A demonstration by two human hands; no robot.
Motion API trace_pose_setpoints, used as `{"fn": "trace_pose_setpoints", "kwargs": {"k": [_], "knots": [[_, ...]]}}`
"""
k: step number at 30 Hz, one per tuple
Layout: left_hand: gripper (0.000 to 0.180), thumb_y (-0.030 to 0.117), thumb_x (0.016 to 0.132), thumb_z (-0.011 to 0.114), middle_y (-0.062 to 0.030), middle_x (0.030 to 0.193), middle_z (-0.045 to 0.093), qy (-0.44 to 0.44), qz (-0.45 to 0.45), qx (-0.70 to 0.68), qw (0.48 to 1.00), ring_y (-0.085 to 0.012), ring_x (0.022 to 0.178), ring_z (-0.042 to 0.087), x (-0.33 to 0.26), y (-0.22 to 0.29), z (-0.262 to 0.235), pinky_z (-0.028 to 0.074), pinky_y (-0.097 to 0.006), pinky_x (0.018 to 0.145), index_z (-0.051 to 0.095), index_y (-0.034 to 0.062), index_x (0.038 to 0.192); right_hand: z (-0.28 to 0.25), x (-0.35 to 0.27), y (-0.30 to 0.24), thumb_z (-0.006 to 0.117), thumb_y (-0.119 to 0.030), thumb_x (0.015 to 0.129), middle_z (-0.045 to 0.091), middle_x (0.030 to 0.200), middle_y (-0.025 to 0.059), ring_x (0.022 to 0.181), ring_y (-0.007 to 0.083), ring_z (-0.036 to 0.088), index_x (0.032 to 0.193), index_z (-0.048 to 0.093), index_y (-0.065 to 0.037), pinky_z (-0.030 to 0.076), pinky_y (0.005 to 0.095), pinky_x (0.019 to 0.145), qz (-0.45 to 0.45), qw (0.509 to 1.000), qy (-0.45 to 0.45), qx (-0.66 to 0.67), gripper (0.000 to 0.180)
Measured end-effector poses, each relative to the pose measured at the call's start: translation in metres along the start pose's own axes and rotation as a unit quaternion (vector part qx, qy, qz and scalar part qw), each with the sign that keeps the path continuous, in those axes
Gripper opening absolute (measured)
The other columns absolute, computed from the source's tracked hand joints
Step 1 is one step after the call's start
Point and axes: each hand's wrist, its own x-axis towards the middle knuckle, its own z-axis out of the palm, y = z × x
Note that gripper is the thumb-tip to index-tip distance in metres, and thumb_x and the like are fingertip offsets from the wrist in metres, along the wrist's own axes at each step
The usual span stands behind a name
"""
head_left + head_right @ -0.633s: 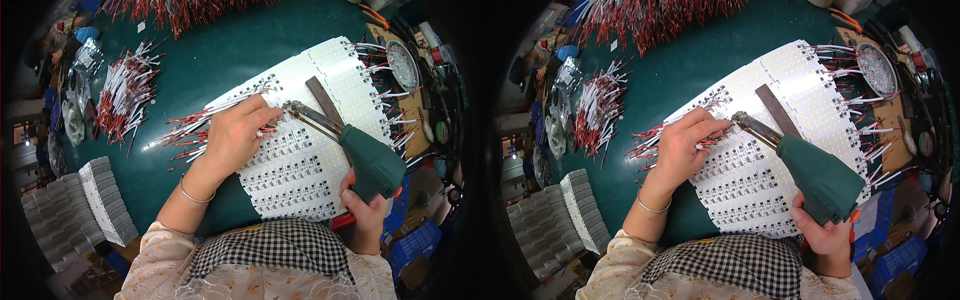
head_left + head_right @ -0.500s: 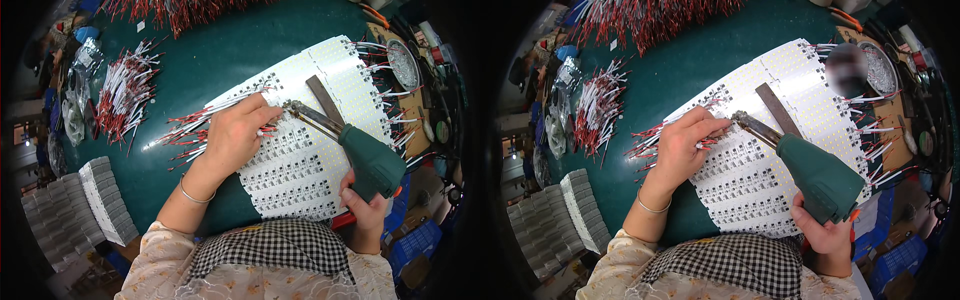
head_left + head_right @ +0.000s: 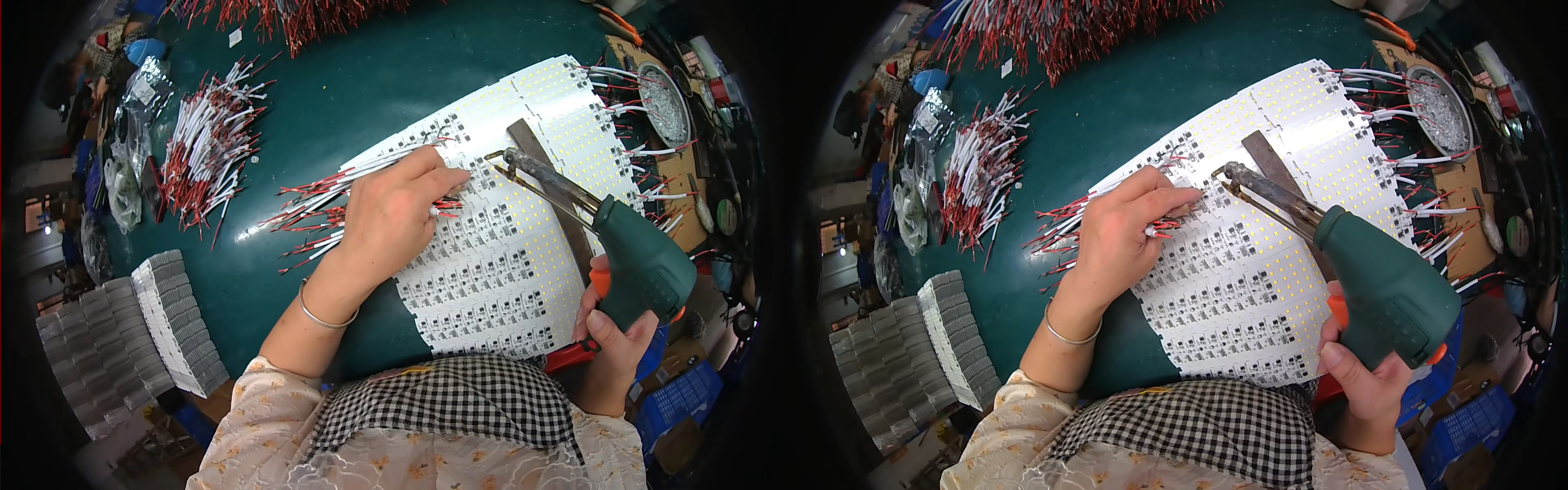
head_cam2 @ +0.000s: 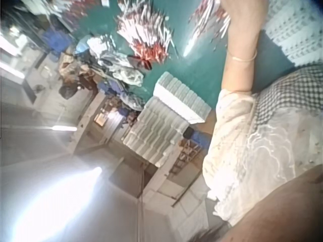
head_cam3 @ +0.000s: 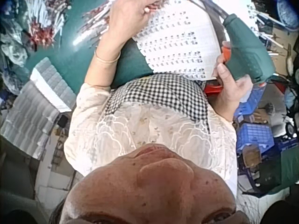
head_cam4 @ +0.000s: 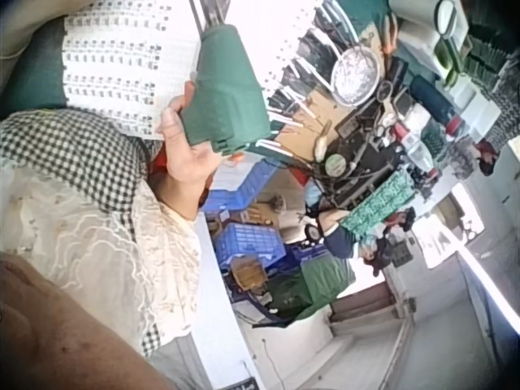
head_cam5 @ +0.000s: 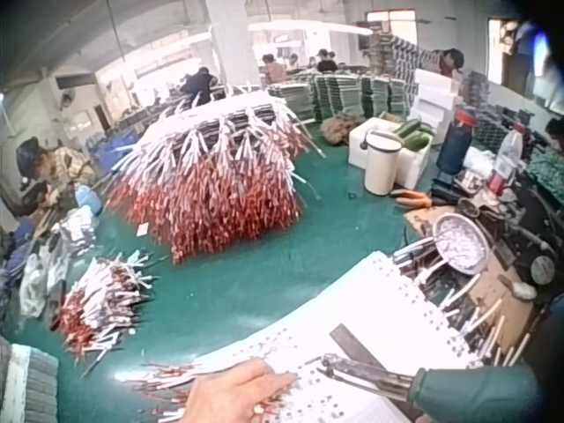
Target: The person solders wires onto an array of LED circuit board components with a soldering iron.
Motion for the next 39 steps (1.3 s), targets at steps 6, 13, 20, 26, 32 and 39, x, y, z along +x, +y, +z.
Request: {"fn": "trace_pose_setpoints", "kwargs": {"k": [6, 13, 20, 26, 32, 39], "knots": [[0.037, -0.016, 0.067, 0.060, -0.0087, 0.079, 0.064, -0.018, -0.024, -0.154, 0.988, -0.0213, 0.072, 0.064, 0.007, -0.014, -0.001, 0.050, -0.029, 0.067, 0.071, 0.0042, 0.095, -0.002, -0.006, 0.001, 0.075, -0.015, 0.075, 0.056, 0.070, 0.0112, 0.047, 0.0139, 0.054, 0.121, 0.043, 0.014, 0.045, 0.0228, 0.042, -0.028, 0.999, 0.017, -0.005, 0.064], [0.030, -0.015, 0.074, 0.059, -0.0105, 0.081, 0.066, -0.060, -0.018, -0.164, 0.984, -0.0220, 0.076, 0.063, 0.014, -0.020, -0.004, 0.050, -0.030, 0.071, 0.072, 0.0034, 0.093, -0.005, -0.013, 0.005, 0.076, -0.014, 0.074, 0.057, 0.071, 0.0114, 0.048, 0.0139, 0.054, 0.121, 0.043, 0.014, 0.046, 0.0228, 0.043, -0.017, 1.000, 0.024, -0.010, 0.064], [0.028, -0.013, 0.073, 0.059, -0.0101, 0.082, 0.066, -0.121, 0.020, -0.147, 0.981, -0.0230, 0.076, 0.063, 0.024, -0.018, -0.013, 0.051, -0.031, 0.070, 0.072, 0.0024, 0.093, -0.003, -0.021, 0.004, 0.076, -0.014, 0.074, 0.058, 0.086, 0.0157, 0.051, 0.0142, 0.055, 0.123, 0.042, 0.012, 0.047, 0.0234, 0.044, -0.008, 0.999, 0.041, -0.006, 0.065], [0.027, -0.010, 0.072, 0.063, -0.0099, 0.082, 0.065, -0.113, 0.027, -0.092, 0.989, -0.0239, 0.074, 0.064, 0.022, -0.015, -0.012, 0.050, -0.031, 0.067, 0.073, 0.0037, 0.093, -0.012, -0.029, 0.015, 0.073, -0.011, 0.076, 0.058, 0.091, 0.0160, 0.056, 0.0153, 0.056, 0.127, 0.042, 0.008, 0.048, 0.0246, 0.045, 0.029, 0.999, -0.003, -0.023, 0.063], [0.029, -0.011, 0.071, 0.064, -0.0094, 0.082, 0.066, -0.109, 0.028, -0.091, 0.989, -0.0242, 0.075, 0.065, 0.021, -0.013, -0.012, 0.051, -0.032, 0.067, 0.073, 0.0049, 0.094, -0.018, -0.028, 0.025, 0.070, -0.009, 0.077, 0.058, 0.088, 0.0143, 0.057, 0.0154, 0.056, 0.130, 0.041, 0.008, 0.048, 0.0240, 0.048, 0.005, 0.998, -0.050, -0.048, 0.062], [0.038, -0.014, 0.064, 0.062, -0.0094, 0.083, 0.065, -0.092, 0.046, -0.045, 0.994, -0.0258, 0.076, 0.065, 0.019, -0.011, -0.013, 0.052, -0.034, 0.067, 0.072, 0.0065, 0.095, -0.004, -0.027, 0.016, 0.069, -0.007, 0.080, 0.059, 0.083, 0.0126, 0.059, 0.0133, 0.056, 0.123, 0.049, 0.007, 0.047, 0.0235, 0.052, 0.006, 0.994, -0.033, -0.103, 0.050]]}}
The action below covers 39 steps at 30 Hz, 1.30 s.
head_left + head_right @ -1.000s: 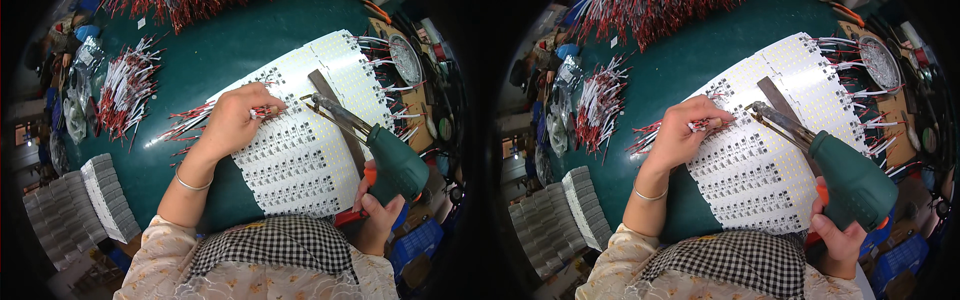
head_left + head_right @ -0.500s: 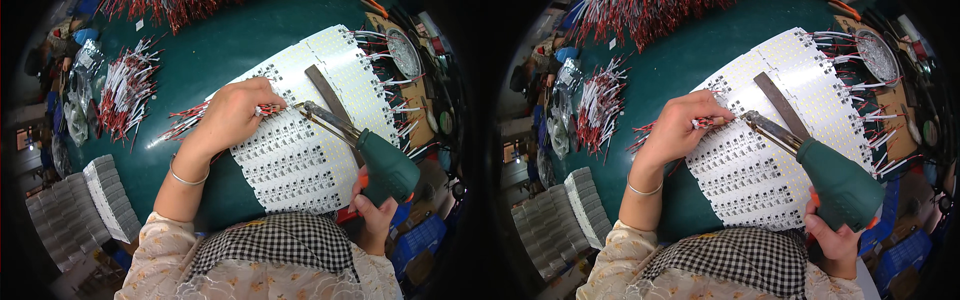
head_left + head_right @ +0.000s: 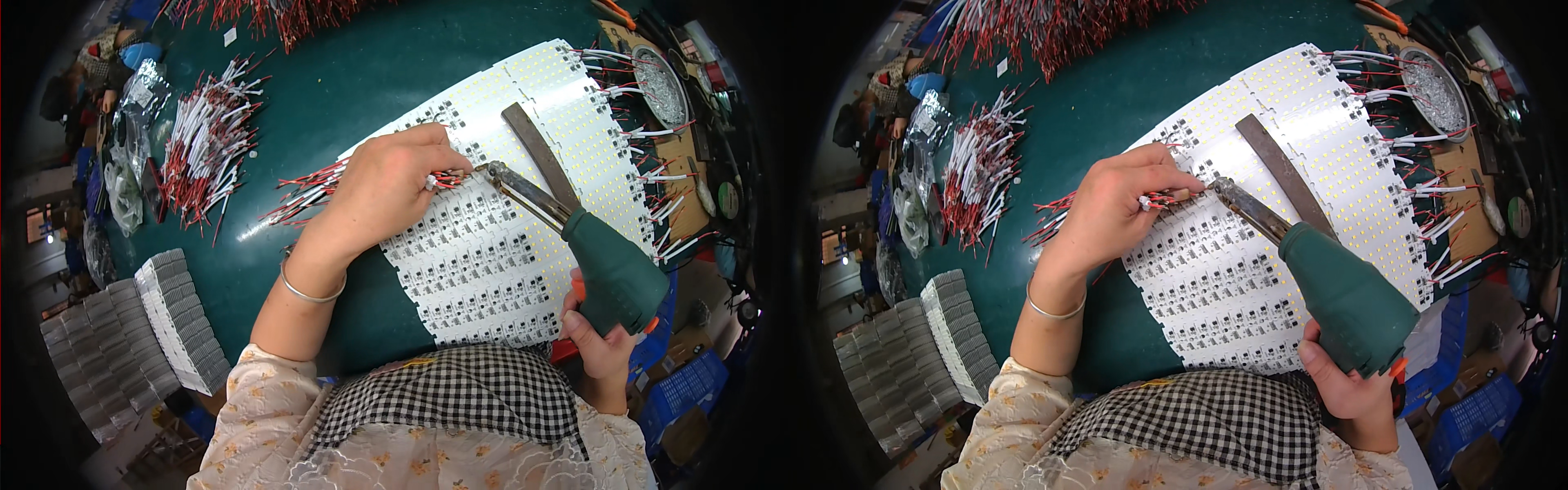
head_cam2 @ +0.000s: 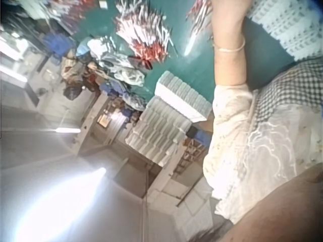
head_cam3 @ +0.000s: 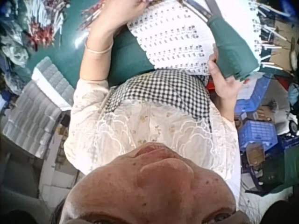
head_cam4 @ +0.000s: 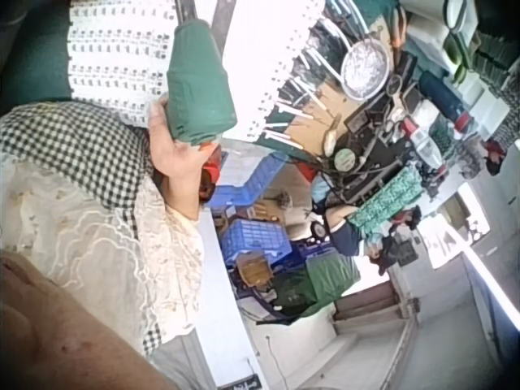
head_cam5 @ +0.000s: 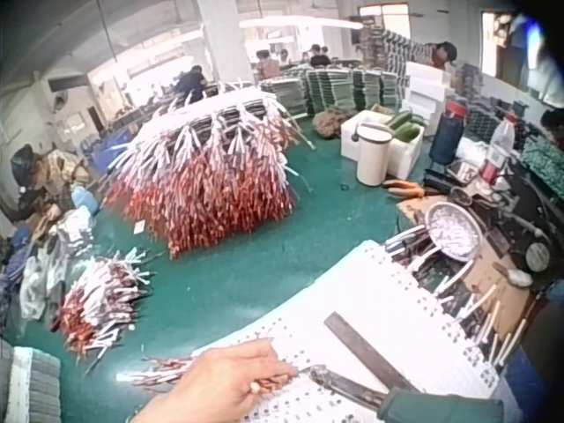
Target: The person solders wires onto an array of LED circuit board components with a soldering iron.
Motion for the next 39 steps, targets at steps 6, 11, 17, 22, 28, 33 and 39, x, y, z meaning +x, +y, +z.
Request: {"fn": "trace_pose_setpoints", "kwargs": {"k": [6, 11, 17, 22, 28, 33, 39], "knots": [[0.038, -0.013, 0.063, 0.059, -0.0071, 0.081, 0.063, -0.001, -0.024, 0.033, 0.999, -0.0255, 0.072, 0.063, 0.001, 0.012, 0.000, 0.050, -0.034, 0.061, 0.071, 0.0076, 0.093, -0.004, -0.004, 0.000, 0.070, 0.001, 0.077, 0.064, 0.084, 0.0068, 0.072, 0.0142, 0.059, 0.098, 0.065, 0.001, 0.048, 0.0286, 0.062, -0.002, 0.997, -0.013, -0.079, 0.021], [0.038, -0.011, 0.063, 0.058, -0.0070, 0.080, 0.061, 0.003, -0.014, 0.053, 0.998, -0.0267, 0.069, 0.061, 0.000, 0.013, -0.001, 0.048, -0.035, 0.059, 0.071, 0.0083, 0.092, 0.002, -0.004, -0.008, 0.071, 0.001, 0.075, 0.062, 0.106, 0.0161, 0.067, 0.0175, 0.060, 0.119, 0.054, 0.005, 0.049, 0.0274, 0.057, 0.009, 0.993, 0.053, 0.103, 0.048], [0.041, -0.011, 0.060, 0.055, -0.0072, 0.080, 0.061, -0.003, -0.020, 0.069, 0.997, -0.0278, 0.069, 0.061, 0.000, 0.018, -0.001, 0.048, -0.037, 0.059, 0.071, 0.0085, 0.092, -0.003, -0.002, -0.001, 0.075, -0.012, 0.077, 0.053, 0.119, 0.0241, 0.055, 0.0153, 0.057, 0.124, 0.043, 0.015, 0.048, 0.0245, 0.040, -0.069, 0.989, 0.078, 0.106, 0.063], [0.040, -0.012, 0.061, 0.054, -0.0072, 0.082, 0.061, 0.001, -0.017, 0.084, 0.996, -0.0283, 0.070, 0.061, 0.000, 0.019, 0.000, 0.049, -0.036, 0.060, 0.071, 0.0083, 0.091, -0.006, -0.009, 0.001, 0.075, -0.012, 0.078, 0.053, 0.120, 0.0248, 0.056, 0.0156, 0.057, 0.124, 0.043, 0.015, 0.049, 0.0251, 0.040, -0.061, 0.989, 0.074, 0.109, 0.063], [0.045, -0.012, 0.065, 0.054, -0.0111, 0.088, 0.065, 0.057, -0.035, 0.089, 0.994, -0.0308, 0.079, 0.064, -0.017, 0.026, -0.009, 0.051, -0.037, 0.069, 0.069, 0.0070, 0.103, -0.012, -0.017, 0.003, 0.076, -0.014, 0.076, 0.056, 0.113, 0.0249, 0.054, 0.0149, 0.056, 0.125, 0.042, 0.015, 0.048, 0.0245, 0.041, -0.076, 0.989, 0.073, 0.105, 0.067], [0.043, -0.016, 0.068, 0.054, -0.0132, 0.088, 0.067, 0.103, -0.143, 0.131, 0.976, -0.0250, 0.075, 0.065, -0.079, 0.028, -0.055, 0.051, -0.033, 0.069, 0.068, 0.0031, 0.104, -0.033, -0.030, -0.001, 0.072, -0.013, 0.076, 0.059, 0.097, 0.0195, 0.053, 0.0123, 0.054, 0.128, 0.042, 0.014, 0.046, 0.0220, 0.045, -0.106, 0.989, 0.093, 0.047, 0.066], [0.032, -0.013, 0.070, 0.063, -0.0092, 0.082, 0.064, 0.131, -0.195, 0.055, 0.971, -0.0192, 0.071, 0.062, -0.135, 0.060, -0.043, 0.049, -0.030, 0.064, 0.070, 0.0033, 0.097, -0.032, -0.033, -0.017, 0.071, -0.014, 0.078, 0.060, 0.083, 0.0140, 0.052, 0.0096, 0.051, 0.128, 0.042, 0.015, 0.043, 0.0201, 0.046, -0.142, 0.982, 0.117, -0.030, 0.065]]}}
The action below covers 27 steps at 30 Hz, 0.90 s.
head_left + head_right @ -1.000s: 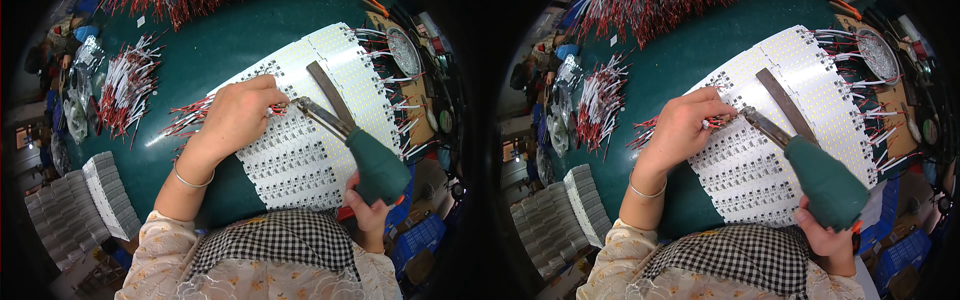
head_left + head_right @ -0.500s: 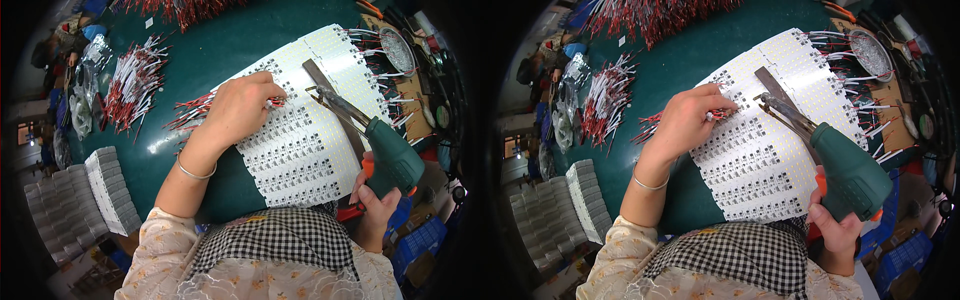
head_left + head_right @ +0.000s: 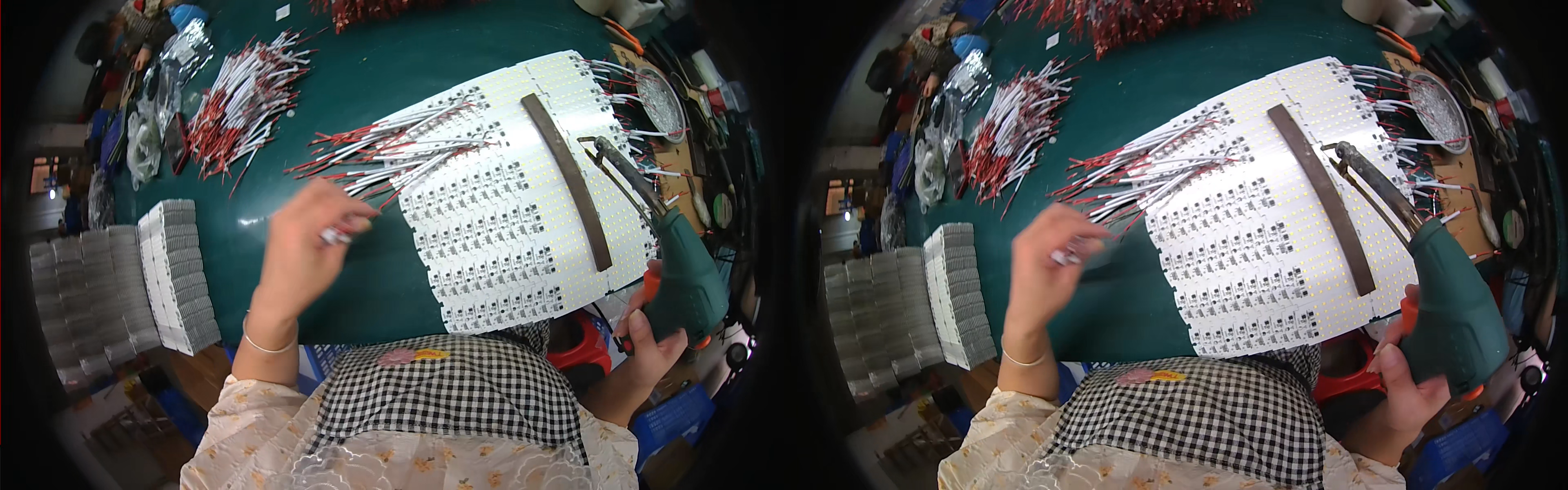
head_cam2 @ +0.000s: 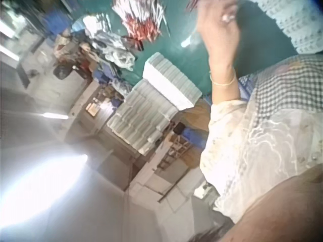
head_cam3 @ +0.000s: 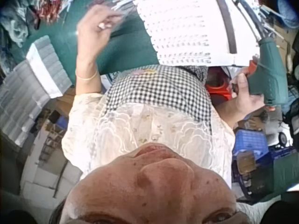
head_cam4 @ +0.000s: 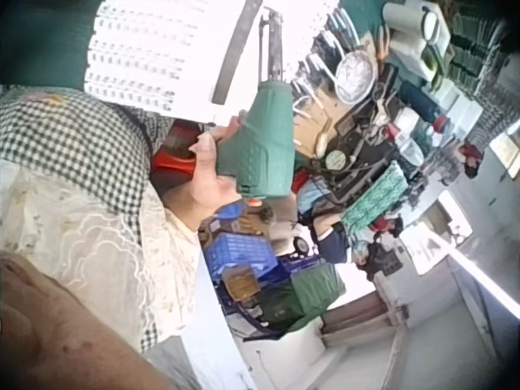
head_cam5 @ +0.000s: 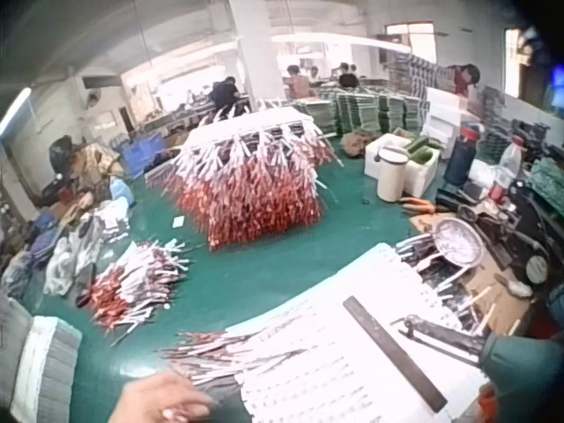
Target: The person solders wires onto an array of LED circuit board components with a soldering iron.
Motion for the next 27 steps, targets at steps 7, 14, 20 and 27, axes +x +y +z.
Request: {"fn": "trace_pose_setpoints", "kwargs": {"k": [7, 14, 20, 27], "knots": [[0.026, -0.007, 0.071, 0.069, -0.0090, 0.078, 0.061, -0.004, 0.055, 0.001, 0.998, -0.0252, 0.065, 0.062, -0.023, -0.024, 0.051, 0.051, -0.033, 0.057, 0.068, 0.0054, 0.093, 0.046, -0.025, 0.017, 0.071, -0.003, 0.071, 0.056, 0.120, 0.0200, 0.064, 0.0154, 0.058, 0.131, 0.043, 0.009, 0.049, 0.0246, 0.047, 0.127, 0.982, -0.125, 0.065, 0.067], [0.043, -0.014, 0.060, 0.058, -0.0064, 0.078, 0.060, 0.035, 0.111, 0.085, 0.990, -0.0255, 0.067, 0.062, -0.018, -0.038, 0.060, 0.051, -0.036, 0.056, 0.067, 0.0076, 0.096, 0.067, -0.025, 0.022, 0.071, 0.000, 0.074, 0.056, 0.119, 0.0208, 0.066, 0.0157, 0.059, 0.130, 0.043, 0.009, 0.051, 0.0258, 0.050, 0.164, 0.963, -0.197, 0.087, 0.063], [0.044, -0.015, 0.060, 0.057, -0.0075, 0.084, 0.059, 0.003, 0.107, 0.057, 0.993, -0.0258, 0.072, 0.063, -0.013, -0.039, 0.055, 0.051, -0.036, 0.059, 0.067, 0.0063, 0.097, 0.072, -0.025, 0.022, 0.072, -0.003, 0.076, 0.057, 0.113, 0.0205, 0.064, 0.0153, 0.058, 0.129, 0.043, 0.009, 0.051, 0.0258, 0.049, 0.159, 0.963, -0.204, 0.077, 0.062], [0.044, -0.016, 0.058, 0.058, -0.0071, 0.078, 0.056, 0.024, 0.094, 0.052, 0.994, -0.0243, 0.068, 0.060, -0.008, -0.040, 0.058, 0.049, -0.034, 0.056, 0.070, 0.0054, 0.095, 0.077, -0.021, 0.019, 0.072, -0.005, 0.077, 0.059, 0.084, 0.0137, 0.059, 0.0137, 0.057, 0.129, 0.043, 0.010, 0.050, 0.0242, 0.050, 0.173, 0.961, -0.202, 0.072, 0.061]]}}
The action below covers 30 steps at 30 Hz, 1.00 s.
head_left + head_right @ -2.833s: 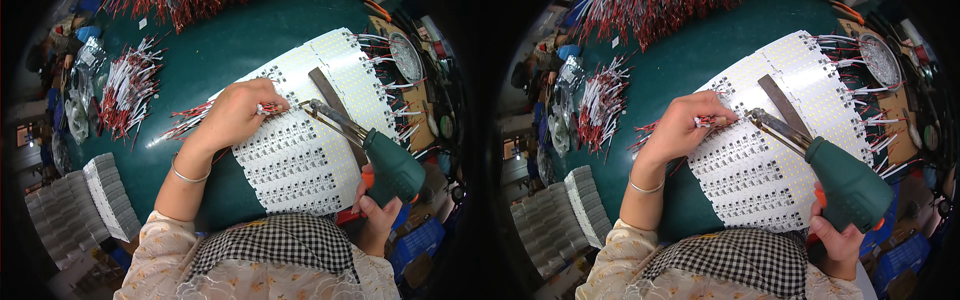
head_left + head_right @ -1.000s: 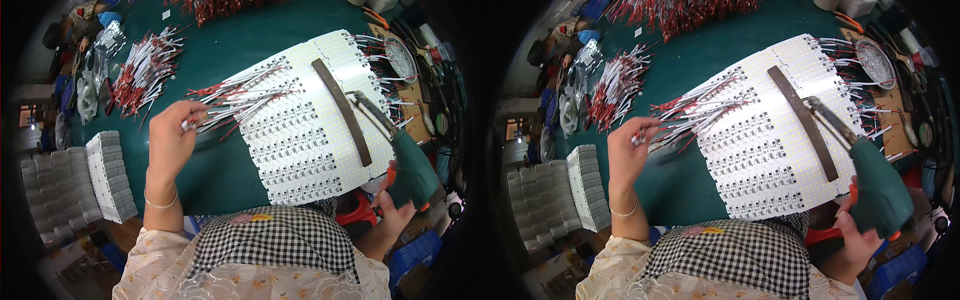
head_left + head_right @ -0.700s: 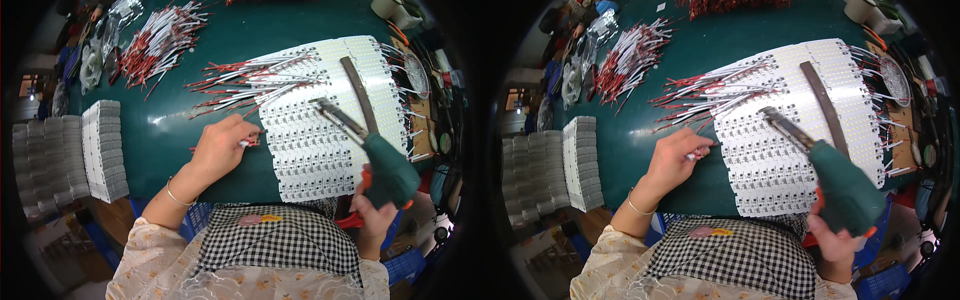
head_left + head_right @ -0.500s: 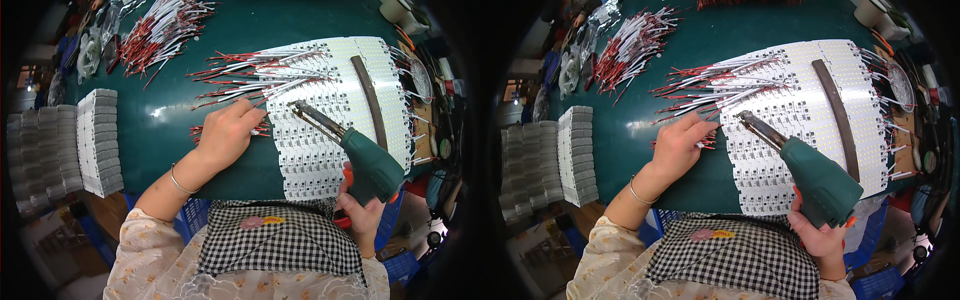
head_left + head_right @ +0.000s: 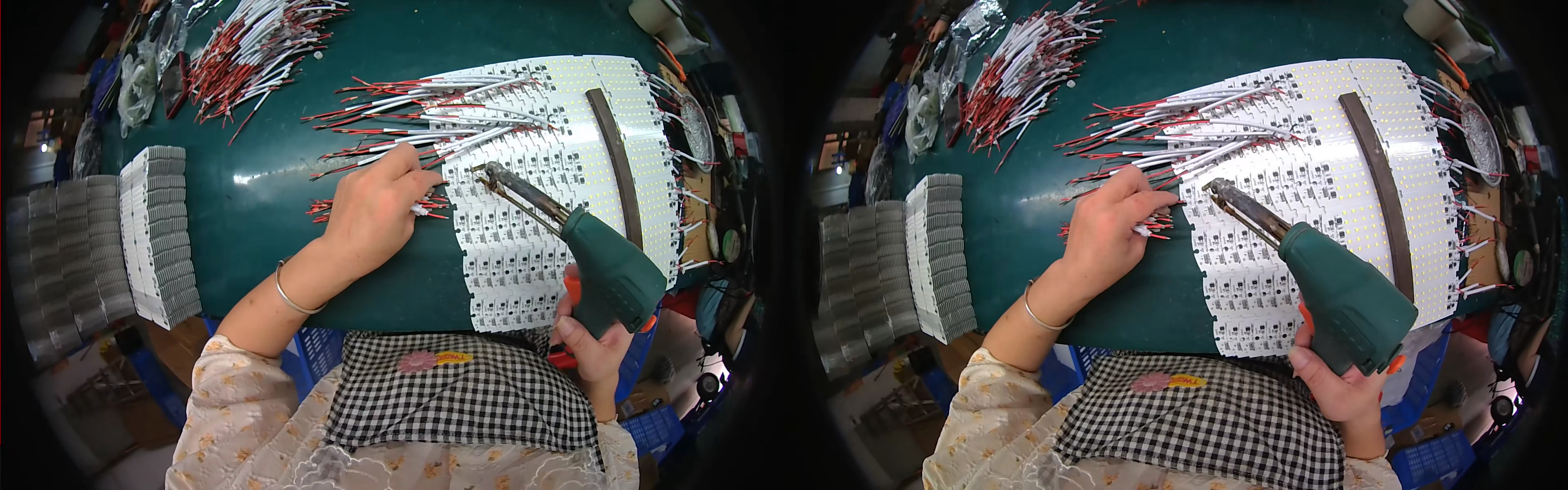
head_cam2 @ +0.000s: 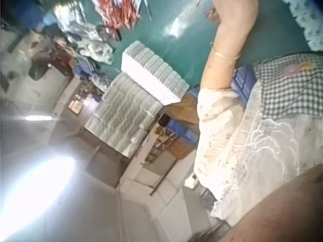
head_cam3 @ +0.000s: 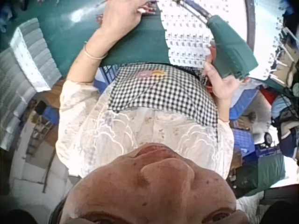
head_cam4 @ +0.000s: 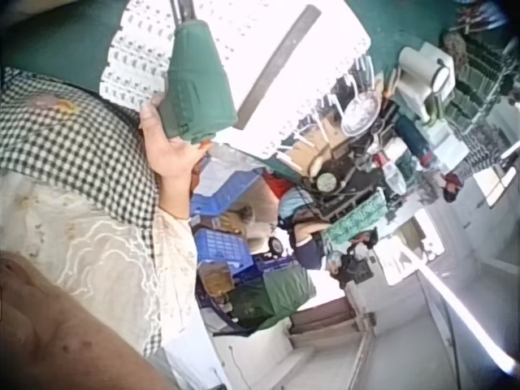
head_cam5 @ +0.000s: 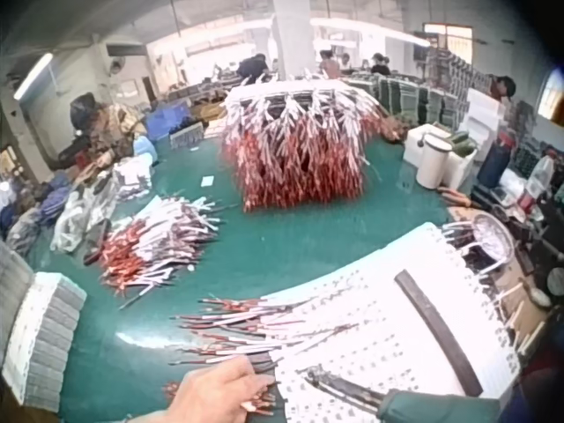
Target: The person solders wires onto an array of LED circuit board components with a soldering iron.
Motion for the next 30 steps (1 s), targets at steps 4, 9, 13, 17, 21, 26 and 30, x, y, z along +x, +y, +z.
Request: {"fn": "trace_pose_setpoints", "kwargs": {"k": [4, 9, 13, 17, 21, 26, 30], "knots": [[0.033, -0.011, 0.060, 0.061, -0.0065, 0.078, 0.054, 0.032, 0.002, -0.031, 0.999, -0.0252, 0.064, 0.059, 0.000, -0.001, 0.000, 0.049, -0.036, 0.052, 0.069, 0.0030, 0.089, -0.002, 0.001, 0.001, 0.072, -0.005, 0.076, 0.058, 0.080, 0.0115, 0.059, 0.0134, 0.057, 0.129, 0.043, 0.010, 0.050, 0.0240, 0.050, -0.001, 1.000, 0.009, -0.006, 0.062], [0.044, -0.017, 0.054, 0.062, -0.0070, 0.072, 0.052, 0.041, 0.032, -0.049, 0.997, -0.0208, 0.061, 0.056, 0.001, -0.006, 0.005, 0.045, -0.032, 0.051, 0.070, 0.0029, 0.093, -0.001, 0.003, 0.003, 0.070, -0.002, 0.077, 0.059, 0.106, 0.0192, 0.063, 0.0144, 0.058, 0.131, 0.041, 0.010, 0.051, 0.0252, 0.052, 0.001, 1.000, -0.019, -0.007, 0.062], [0.035, -0.013, 0.055, 0.061, -0.0075, 0.075, 0.052, 0.025, 0.022, -0.049, 0.998, -0.0243, 0.063, 0.059, 0.002, -0.004, 0.004, 0.049, -0.036, 0.052, 0.068, 0.0008, 0.087, -0.003, 0.003, 0.008, 0.069, -0.001, 0.078, 0.056, 0.118, 0.0209, 0.064, 0.0148, 0.058, 0.131, 0.041, 0.010, 0.052, 0.0258, 0.053, -0.007, 0.999, -0.033, -0.021, 0.061], [0.037, -0.013, 0.055, 0.061, -0.0079, 0.076, 0.052, 0.027, 0.022, -0.062, 0.997, -0.0243, 0.063, 0.059, -0.001, -0.004, 0.006, 0.049, -0.036, 0.052, 0.068, 0.0008, 0.088, -0.005, 0.004, 0.011, 0.068, 0.000, 0.079, 0.057, 0.113, 0.0184, 0.064, 0.0147, 0.058, 0.129, 0.042, 0.009, 0.052, 0.0258, 0.053, -0.004, 0.998, -0.059, -0.032, 0.057], [0.039, -0.014, 0.054, 0.061, -0.0078, 0.075, 0.051, 0.035, 0.029, -0.052, 0.998, -0.0242, 0.062, 0.057, -0.001, -0.004, 0.009, 0.048, -0.036, 0.051, 0.067, 0.0010, 0.090, 0.001, 0.005, 0.008, 0.066, 0.000, 0.080, 0.058, 0.101, 0.0156, 0.065, 0.0144, 0.059, 0.125, 0.044, 0.008, 0.052, 0.0257, 0.053, -0.016, 0.997, -0.061, -0.033, 0.051], [0.039, -0.014, 0.055, 0.060, -0.0081, 0.075, 0.050, 0.035, 0.030, -0.071, 0.996, -0.0242, 0.062, 0.057, -0.002, -0.008, 0.011, 0.047, -0.036, 0.050, 0.066, 0.0007, 0.090, 0.004, 0.006, 0.008, 0.065, 0.000, 0.081, 0.059, 0.088, 0.0124, 0.065, 0.0143, 0.058, 0.122, 0.046, 0.008, 0.051, 0.0259, 0.053, 0.021, 0.998, -0.057, -0.028, 0.046], [0.038, -0.015, 0.055, 0.059, -0.0082, 0.076, 0.051, 0.030, 0.028, -0.084, 0.996, -0.0244, 0.062, 0.057, -0.001, -0.008, 0.011, 0.047, -0.036, 0.050, 0.066, 0.0003, 0.089, 0.004, 0.007, 0.013, 0.063, 0.001, 0.082, 0.059, 0.086, 0.0119, 0.065, 0.0141, 0.058, 0.122, 0.046, 0.008, 0.051, 0.0259, 0.053, 0.010, 0.997, -0.070, -0.018, 0.044]]}}
